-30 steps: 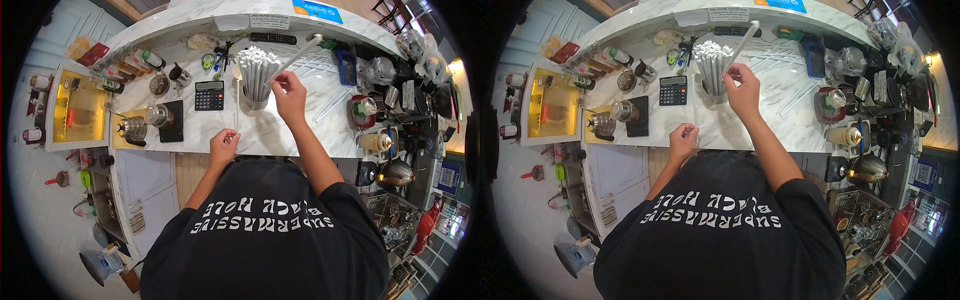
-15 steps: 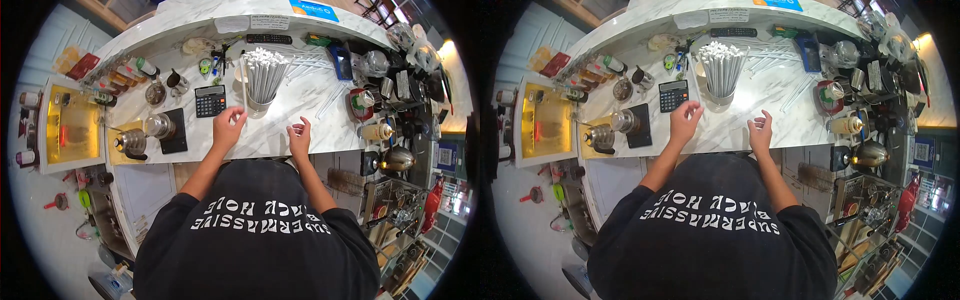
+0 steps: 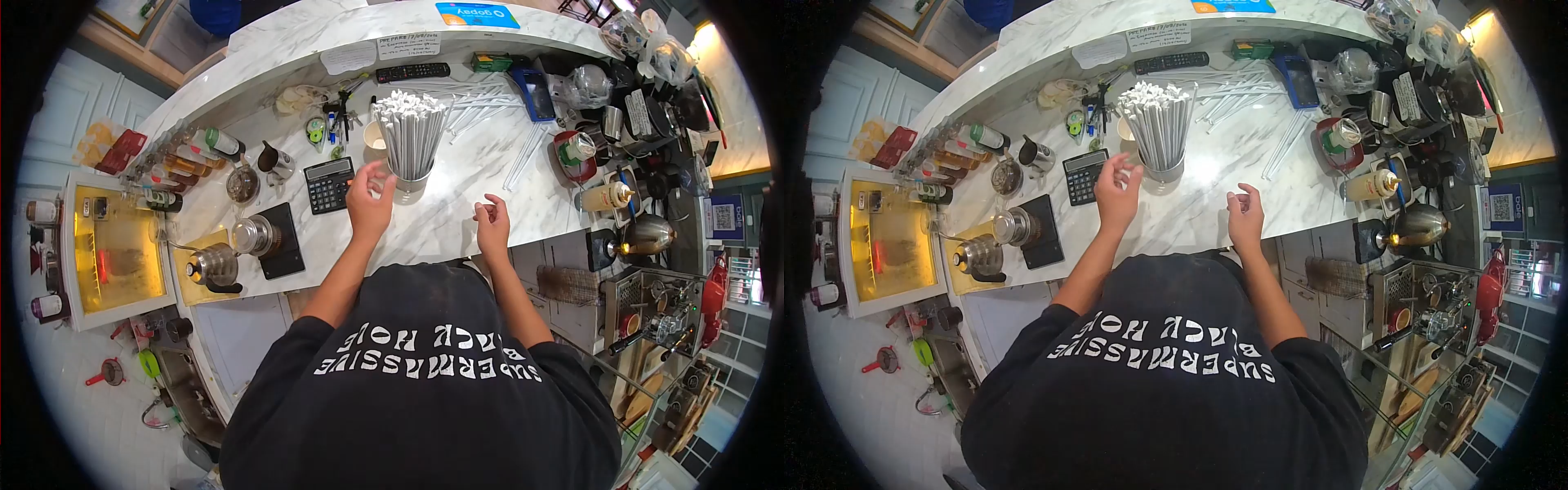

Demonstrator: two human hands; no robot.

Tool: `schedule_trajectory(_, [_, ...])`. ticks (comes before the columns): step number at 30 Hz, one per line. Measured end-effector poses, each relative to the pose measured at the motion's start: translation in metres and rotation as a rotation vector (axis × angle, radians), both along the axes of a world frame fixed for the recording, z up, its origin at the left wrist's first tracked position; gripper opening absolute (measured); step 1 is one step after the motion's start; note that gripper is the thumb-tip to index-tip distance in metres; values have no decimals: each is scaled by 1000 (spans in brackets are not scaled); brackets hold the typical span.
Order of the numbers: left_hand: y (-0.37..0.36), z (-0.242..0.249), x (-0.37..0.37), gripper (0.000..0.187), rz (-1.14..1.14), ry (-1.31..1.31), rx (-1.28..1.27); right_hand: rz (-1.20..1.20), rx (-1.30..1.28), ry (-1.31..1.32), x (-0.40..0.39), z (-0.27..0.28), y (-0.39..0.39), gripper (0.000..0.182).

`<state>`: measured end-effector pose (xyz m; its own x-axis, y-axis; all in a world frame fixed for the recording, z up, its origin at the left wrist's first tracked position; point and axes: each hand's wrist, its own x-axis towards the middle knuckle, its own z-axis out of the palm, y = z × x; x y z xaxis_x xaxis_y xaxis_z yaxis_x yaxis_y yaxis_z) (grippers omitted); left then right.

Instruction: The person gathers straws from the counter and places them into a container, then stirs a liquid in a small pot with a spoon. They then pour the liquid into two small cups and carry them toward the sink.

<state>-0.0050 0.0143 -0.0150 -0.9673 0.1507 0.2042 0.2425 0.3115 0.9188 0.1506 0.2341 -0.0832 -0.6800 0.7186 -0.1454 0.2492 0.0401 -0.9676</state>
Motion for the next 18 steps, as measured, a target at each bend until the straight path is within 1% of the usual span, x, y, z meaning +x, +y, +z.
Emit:
schedule_trajectory(2, [-13,-21,13,38,3,-40,3,47,-36,-23,-5,-6,4,32])
schedule_trajectory(6, [-36,-38,36,34,-3,-159,-16,105,-3,-75,-18,-2,13,27])
schedule_trajectory(8, [-44,-44,45,32,-13,-214,-28,40,207,-170,-23,-7,29,26])
schedule_trajectory(9, [-47,-46,48,30,-27,-261,-40,40,208,-174,-25,-12,42,26])
schedule_trajectory(11, [-48,-48,57,28,-14,-272,-42,-53,338,-239,-28,-21,73,29])
schedule_trajectory(12, [-48,-49,60,28,2,-285,-47,-56,339,-239,-31,-20,88,29])
schedule_trajectory(14, [-45,-49,67,27,26,-297,-65,-115,475,-371,-38,-16,119,29])
schedule_trajectory(15, [-40,-48,69,27,22,-290,-63,-121,476,-366,-43,-17,136,29])
schedule_trajectory(17, [-29,-46,74,26,30,-332,-82,-174,572,-522,-50,-25,165,29])
schedule_trajectory(18, [-21,-46,76,26,19,-328,-84,-147,521,-627,-55,-18,174,30])
